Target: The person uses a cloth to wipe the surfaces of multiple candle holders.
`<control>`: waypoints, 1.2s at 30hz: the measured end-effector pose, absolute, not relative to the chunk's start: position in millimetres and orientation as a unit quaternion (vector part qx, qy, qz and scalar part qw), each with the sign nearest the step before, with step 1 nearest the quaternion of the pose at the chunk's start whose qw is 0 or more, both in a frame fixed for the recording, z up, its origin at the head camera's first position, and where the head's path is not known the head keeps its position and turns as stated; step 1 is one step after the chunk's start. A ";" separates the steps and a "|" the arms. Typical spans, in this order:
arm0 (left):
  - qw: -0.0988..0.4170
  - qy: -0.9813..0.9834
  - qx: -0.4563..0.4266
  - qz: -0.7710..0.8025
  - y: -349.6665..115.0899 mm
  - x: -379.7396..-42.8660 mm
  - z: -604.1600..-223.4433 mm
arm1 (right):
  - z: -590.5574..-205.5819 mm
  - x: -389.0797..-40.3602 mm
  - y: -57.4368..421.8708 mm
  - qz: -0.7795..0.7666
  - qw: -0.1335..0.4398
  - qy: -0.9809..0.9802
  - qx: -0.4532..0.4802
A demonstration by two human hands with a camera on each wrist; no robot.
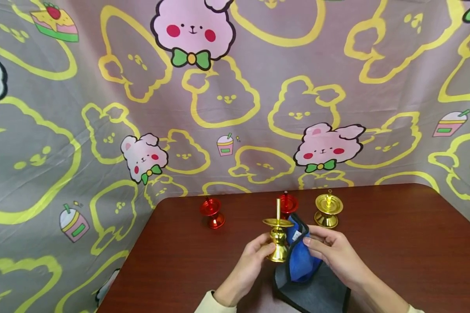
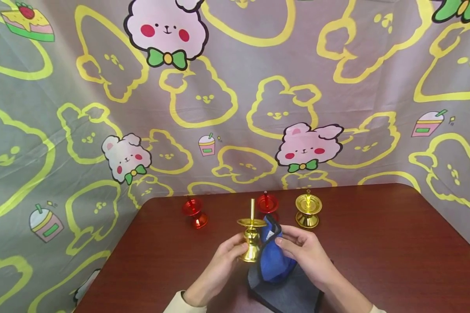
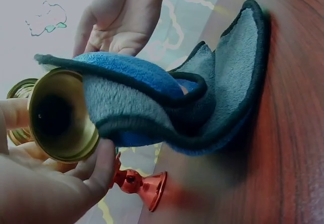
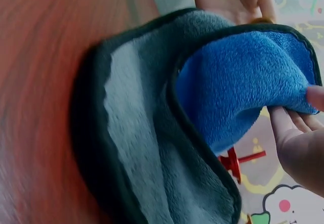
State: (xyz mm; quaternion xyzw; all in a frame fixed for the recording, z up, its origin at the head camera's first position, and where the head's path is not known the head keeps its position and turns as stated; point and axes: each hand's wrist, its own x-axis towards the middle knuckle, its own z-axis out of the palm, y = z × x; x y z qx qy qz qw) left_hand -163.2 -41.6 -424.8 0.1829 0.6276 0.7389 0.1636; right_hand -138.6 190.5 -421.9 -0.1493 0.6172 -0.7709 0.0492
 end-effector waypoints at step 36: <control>0.028 0.683 0.244 0.688 -40.4 -155.3 -430.5 | -423.2 -132.1 162.6 -0.715 0.065 0.691 -0.080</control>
